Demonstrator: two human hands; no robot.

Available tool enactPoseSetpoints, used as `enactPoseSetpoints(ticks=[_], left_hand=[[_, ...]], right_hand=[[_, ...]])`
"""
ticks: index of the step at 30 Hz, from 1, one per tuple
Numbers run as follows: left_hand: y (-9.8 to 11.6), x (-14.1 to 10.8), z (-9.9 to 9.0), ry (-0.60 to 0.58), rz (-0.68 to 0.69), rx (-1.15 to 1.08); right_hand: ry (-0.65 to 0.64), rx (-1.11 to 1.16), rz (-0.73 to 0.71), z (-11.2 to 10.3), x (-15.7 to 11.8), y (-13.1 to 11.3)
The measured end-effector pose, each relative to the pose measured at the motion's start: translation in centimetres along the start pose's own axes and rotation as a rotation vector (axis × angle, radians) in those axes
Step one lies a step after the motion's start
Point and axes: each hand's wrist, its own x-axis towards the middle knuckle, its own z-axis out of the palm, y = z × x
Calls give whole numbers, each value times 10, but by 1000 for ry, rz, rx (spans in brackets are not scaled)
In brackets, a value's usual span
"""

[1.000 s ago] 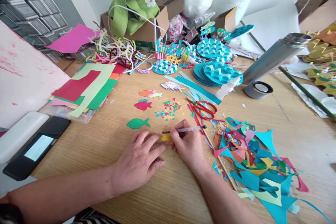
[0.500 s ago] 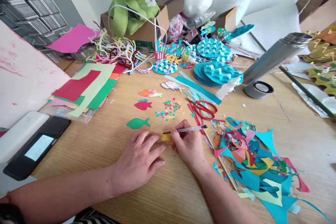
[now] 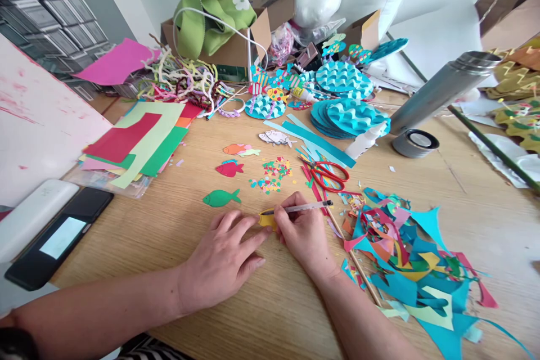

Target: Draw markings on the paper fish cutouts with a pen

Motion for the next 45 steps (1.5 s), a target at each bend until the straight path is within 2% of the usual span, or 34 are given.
enactPoseSetpoints(ticks=[32,45], left_hand=[[1,0,-1,-2,-10,9],[1,0,-1,-4,-8,-7]], right_hand=[[15,-30,1,-1,-1,1],[4,-43,18,-1,-1,-6]])
